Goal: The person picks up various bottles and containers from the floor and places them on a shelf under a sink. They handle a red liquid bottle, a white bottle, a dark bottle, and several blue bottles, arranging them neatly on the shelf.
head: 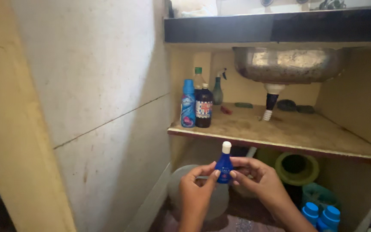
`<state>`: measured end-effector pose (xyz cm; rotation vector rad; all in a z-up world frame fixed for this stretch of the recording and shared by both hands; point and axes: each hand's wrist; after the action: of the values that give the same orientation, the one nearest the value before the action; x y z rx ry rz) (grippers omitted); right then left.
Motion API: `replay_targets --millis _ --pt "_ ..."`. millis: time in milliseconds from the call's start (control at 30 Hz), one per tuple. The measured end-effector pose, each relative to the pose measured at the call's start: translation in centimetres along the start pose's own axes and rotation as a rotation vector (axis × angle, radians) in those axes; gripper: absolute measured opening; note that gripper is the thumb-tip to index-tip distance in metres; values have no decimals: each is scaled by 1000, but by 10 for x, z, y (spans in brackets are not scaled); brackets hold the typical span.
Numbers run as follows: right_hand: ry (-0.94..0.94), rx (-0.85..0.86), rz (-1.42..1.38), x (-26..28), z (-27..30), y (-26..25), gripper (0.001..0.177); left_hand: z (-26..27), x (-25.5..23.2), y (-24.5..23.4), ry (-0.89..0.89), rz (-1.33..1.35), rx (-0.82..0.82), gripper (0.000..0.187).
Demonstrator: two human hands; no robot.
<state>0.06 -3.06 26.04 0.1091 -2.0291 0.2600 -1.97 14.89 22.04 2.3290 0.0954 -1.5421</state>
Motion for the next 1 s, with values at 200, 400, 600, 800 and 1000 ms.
replay_targets --millis 200,400,600,800,1000 --pt "-88 52 7 -18 -24 -16 43 -14 11 16 -30 94 -3 28" --pt "-99 49 -7 -34 -49 -27 43 -33 13 28 20 44 -6 26" --pt "-119 64 52 -47 -83 -30 41 -58 14 37 72 -56 -78 20" --pt "-134 76 62 -57 -131 -22 40 -103 17 38 180 -200 -143 19" --pt "-169 93 59 -74 -183 -17 39 -153 27 40 204 -329 -197 19"
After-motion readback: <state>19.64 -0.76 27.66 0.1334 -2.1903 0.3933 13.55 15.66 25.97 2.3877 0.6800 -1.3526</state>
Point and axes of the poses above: each hand's wrist, its own z-axis away from the middle knuckle, its own y-axis out of the palm, x = y × z, and after that the axes turned 5 degrees about -y, right-handed
